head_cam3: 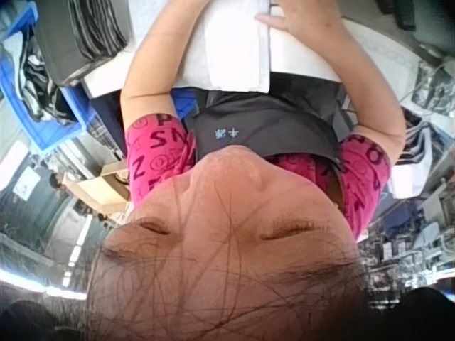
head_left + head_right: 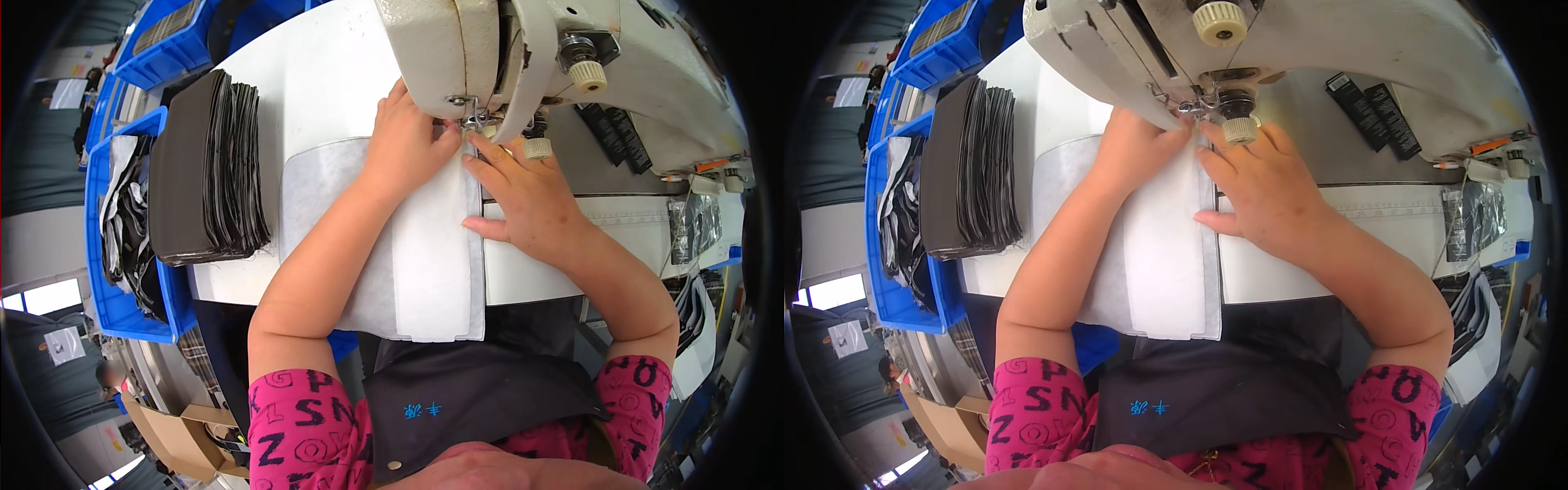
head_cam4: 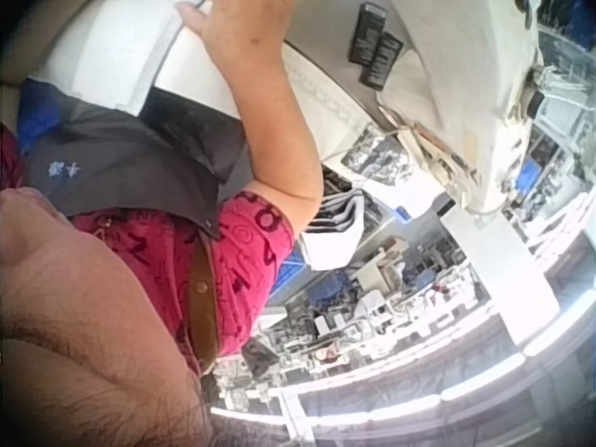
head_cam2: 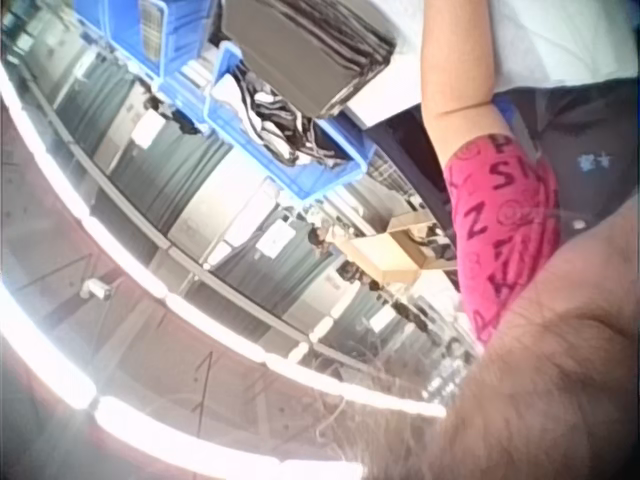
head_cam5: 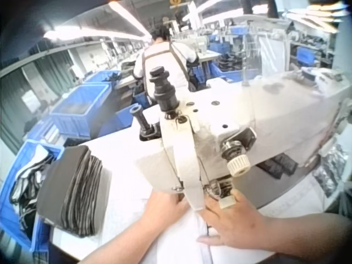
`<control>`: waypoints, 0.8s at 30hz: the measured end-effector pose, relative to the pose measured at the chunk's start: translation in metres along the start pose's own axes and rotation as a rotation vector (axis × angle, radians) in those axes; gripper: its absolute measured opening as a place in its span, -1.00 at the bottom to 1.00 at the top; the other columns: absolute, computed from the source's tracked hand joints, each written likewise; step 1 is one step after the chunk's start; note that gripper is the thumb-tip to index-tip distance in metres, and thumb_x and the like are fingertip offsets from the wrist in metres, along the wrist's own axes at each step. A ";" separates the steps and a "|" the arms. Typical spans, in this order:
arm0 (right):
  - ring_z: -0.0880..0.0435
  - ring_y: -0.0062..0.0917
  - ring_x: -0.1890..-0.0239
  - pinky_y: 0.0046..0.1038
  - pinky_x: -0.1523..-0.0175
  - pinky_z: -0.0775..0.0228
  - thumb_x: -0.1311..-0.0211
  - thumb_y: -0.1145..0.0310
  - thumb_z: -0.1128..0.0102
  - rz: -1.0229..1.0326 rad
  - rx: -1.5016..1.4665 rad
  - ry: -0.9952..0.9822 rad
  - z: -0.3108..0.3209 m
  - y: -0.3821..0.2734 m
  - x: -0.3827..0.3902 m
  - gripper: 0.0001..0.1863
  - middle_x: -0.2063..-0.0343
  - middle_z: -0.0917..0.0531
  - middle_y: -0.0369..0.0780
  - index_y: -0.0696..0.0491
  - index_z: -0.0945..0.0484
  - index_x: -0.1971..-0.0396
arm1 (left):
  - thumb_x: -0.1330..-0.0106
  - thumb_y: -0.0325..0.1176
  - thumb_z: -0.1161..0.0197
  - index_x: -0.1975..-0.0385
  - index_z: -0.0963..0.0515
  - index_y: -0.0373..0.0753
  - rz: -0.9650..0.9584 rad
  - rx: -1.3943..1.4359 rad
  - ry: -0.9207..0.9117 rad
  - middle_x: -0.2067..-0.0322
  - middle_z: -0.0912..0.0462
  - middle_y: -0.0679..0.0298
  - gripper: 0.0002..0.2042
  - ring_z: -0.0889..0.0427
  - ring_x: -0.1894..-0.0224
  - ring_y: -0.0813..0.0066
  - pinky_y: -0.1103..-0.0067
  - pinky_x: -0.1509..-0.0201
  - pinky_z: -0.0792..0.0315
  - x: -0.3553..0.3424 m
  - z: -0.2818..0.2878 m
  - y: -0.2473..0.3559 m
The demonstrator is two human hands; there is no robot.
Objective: The person picks up fabric pouches and foam sheets, aligns them together, and sews along their edges using a sewing machine before placing the assembled pieces onto a stack.
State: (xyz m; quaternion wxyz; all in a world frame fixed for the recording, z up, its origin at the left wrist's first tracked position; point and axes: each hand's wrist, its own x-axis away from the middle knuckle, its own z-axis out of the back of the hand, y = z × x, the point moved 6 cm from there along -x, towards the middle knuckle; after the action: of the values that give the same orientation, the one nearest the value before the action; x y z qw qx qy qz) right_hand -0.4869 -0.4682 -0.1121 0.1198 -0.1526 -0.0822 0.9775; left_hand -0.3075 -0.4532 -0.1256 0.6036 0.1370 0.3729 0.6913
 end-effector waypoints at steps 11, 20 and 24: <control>-0.49 -0.36 -0.32 -0.23 -0.15 -0.41 -0.03 0.02 -0.55 -0.016 -0.029 -0.004 0.001 0.000 0.001 -0.27 -0.38 -0.49 -0.20 0.07 -0.59 -0.19 | -0.13 -0.38 -0.31 0.47 -0.56 -0.22 0.022 -0.001 -0.035 0.34 -0.65 0.22 -0.91 -0.50 -0.14 0.11 0.22 -0.06 -0.39 -0.001 -0.001 -0.004; -0.50 -0.40 -0.29 -0.26 -0.09 -0.39 -0.05 0.00 -0.53 -0.018 0.004 -0.002 0.003 -0.001 0.003 -0.27 -0.34 -0.52 -0.23 0.05 -0.58 -0.21 | -0.18 -0.37 -0.32 0.40 -0.58 -0.20 0.005 -0.017 -0.019 0.26 -0.65 0.23 -0.91 -0.48 -0.18 0.14 0.24 -0.07 -0.35 -0.002 0.001 -0.004; -0.56 -0.41 0.04 -0.25 -0.31 -0.28 -0.05 -0.03 -0.52 0.026 0.033 0.096 0.007 -0.004 0.001 -0.32 -0.21 -0.61 -0.23 0.09 -0.62 -0.10 | -0.18 -0.37 -0.33 0.41 -0.59 -0.20 0.010 -0.024 -0.023 0.24 -0.65 0.23 -0.91 -0.46 -0.21 0.16 0.26 -0.10 -0.33 -0.001 -0.001 -0.005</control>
State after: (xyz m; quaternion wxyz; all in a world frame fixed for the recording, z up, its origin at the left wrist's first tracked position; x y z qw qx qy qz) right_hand -0.4893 -0.4650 -0.1046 0.1132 -0.1982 -0.0582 0.9719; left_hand -0.3041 -0.4542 -0.1294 0.6058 0.1397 0.3568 0.6972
